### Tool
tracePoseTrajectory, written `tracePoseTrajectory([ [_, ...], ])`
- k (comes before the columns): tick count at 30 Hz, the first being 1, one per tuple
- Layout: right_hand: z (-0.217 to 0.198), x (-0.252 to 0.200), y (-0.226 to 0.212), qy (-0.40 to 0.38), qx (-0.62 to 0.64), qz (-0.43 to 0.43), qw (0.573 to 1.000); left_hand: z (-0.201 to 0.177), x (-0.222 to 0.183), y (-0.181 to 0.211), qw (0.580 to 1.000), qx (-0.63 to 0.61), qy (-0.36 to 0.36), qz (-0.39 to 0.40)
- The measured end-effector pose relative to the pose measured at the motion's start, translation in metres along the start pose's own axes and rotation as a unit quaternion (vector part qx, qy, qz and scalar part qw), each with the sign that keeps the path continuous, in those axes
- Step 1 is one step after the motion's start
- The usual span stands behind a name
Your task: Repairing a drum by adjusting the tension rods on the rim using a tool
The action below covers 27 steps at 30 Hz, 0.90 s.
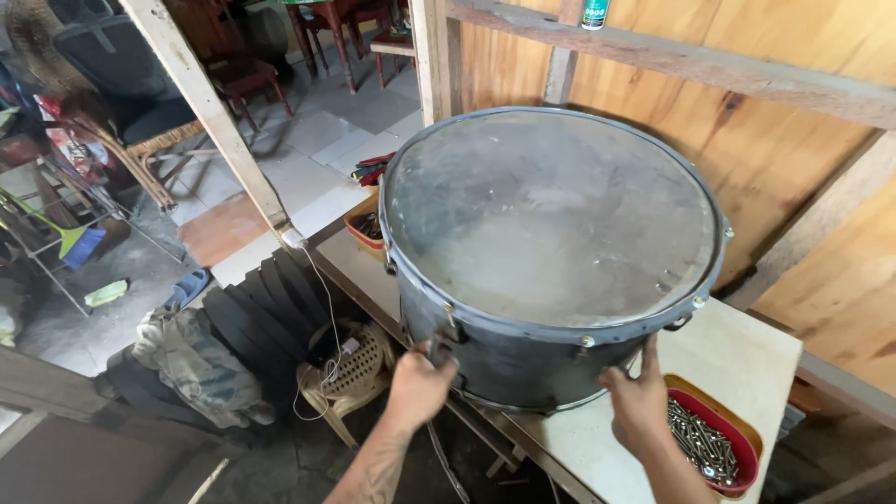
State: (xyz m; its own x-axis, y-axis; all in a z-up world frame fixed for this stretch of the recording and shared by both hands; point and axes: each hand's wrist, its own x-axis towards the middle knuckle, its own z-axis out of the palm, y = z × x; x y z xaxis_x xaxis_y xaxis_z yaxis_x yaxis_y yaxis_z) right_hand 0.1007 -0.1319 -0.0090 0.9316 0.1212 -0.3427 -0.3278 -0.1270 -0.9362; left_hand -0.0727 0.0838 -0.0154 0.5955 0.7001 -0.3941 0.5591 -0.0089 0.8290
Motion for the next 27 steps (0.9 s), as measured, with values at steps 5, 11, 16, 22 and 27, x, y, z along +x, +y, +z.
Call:
tracePoseTrajectory([
  [5,-0.034,0.071,-0.006,-0.017,-0.152,-0.056,0.987,0.044,-0.019,-0.003,0.994,0.049,-0.074,0.063],
  [11,-0.061,0.178,0.028,-0.074,-0.037,-0.052,0.995,0.07,-0.025,0.001,0.973,0.124,-0.14,0.135],
  [16,-0.048,0.095,0.046,0.141,-0.022,-0.143,0.979,0.058,-0.052,0.006,0.964,0.173,-0.188,0.075],
  [22,-0.004,0.005,0.055,-0.151,-0.058,0.01,0.987,0.047,-0.024,-0.055,0.96,0.241,-0.118,0.078],
  [27,0.014,0.011,0.055,-0.198,-0.063,-0.055,0.976,0.051,-0.024,-0.061,0.99,0.104,-0.03,0.095],
])
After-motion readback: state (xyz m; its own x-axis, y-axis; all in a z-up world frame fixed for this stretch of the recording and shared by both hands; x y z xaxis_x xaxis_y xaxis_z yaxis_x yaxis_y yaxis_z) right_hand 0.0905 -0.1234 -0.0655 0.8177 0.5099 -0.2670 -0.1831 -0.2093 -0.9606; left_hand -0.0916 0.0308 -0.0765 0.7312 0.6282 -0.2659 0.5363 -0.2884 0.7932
